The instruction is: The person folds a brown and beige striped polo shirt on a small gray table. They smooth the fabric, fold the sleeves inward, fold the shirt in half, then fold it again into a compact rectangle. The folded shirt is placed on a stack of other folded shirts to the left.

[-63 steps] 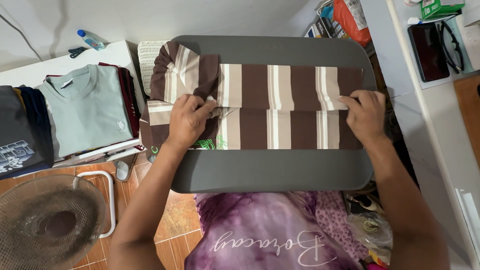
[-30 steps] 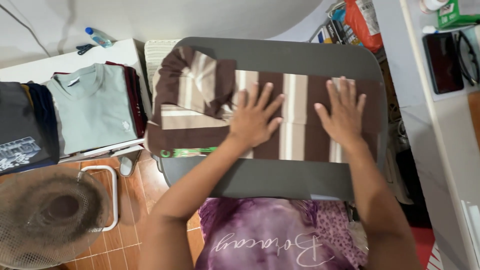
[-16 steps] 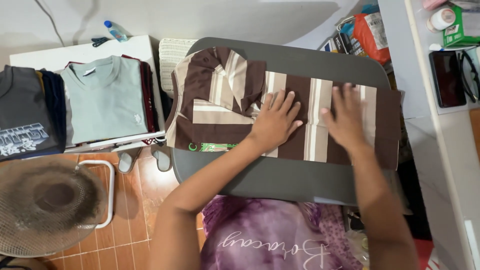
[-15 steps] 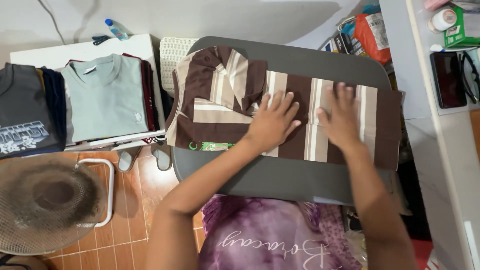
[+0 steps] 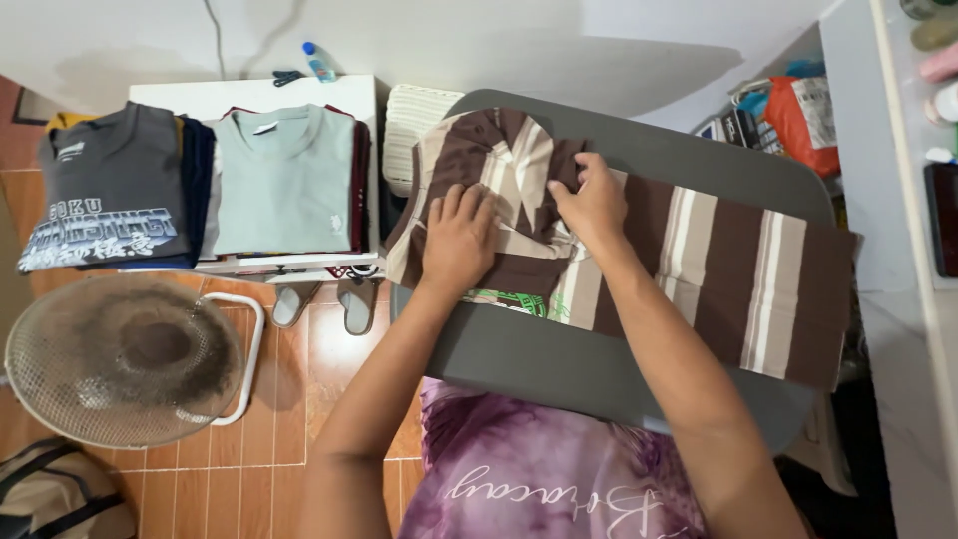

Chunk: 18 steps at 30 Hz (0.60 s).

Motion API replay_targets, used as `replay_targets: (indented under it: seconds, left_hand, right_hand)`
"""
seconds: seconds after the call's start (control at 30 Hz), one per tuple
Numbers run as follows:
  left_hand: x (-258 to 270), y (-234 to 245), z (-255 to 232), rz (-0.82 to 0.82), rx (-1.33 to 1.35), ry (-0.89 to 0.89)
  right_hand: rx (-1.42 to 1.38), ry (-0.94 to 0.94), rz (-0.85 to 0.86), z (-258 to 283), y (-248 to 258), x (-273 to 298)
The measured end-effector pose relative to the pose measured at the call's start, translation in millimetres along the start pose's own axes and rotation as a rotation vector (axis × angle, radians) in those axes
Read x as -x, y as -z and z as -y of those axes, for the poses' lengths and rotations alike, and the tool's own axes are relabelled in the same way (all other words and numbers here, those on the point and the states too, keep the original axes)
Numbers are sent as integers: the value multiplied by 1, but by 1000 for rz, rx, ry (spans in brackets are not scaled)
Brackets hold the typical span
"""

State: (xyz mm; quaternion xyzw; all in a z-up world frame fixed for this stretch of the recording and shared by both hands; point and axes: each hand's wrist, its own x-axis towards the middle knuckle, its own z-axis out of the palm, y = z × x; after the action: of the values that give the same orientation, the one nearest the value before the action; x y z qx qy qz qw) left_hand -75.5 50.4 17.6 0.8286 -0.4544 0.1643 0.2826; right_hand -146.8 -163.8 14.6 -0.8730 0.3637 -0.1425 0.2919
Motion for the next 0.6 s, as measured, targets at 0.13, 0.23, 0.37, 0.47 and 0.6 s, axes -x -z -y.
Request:
replay_targets:
  seconds: [0.13, 0.23, 0.37, 0.47, 0.6]
  left_hand:
    - [0, 0, -1, 7, 38, 26]
    - [3, -7, 8, 10, 68, 53]
    - [-3, 6, 22, -50, 209, 224]
    - [-23, 37, 22, -107, 270, 182]
    - [-18, 8, 58, -71, 142, -33]
  right_hand:
    - [-357, 147, -56, -1, -16, 2]
    - [-424, 529, -113, 12, -12, 27]
    - [-209, 940, 140, 1, -14, 74]
    - [-190, 1039, 179, 6, -10, 92]
    - [-53, 1138, 90, 37, 8, 104]
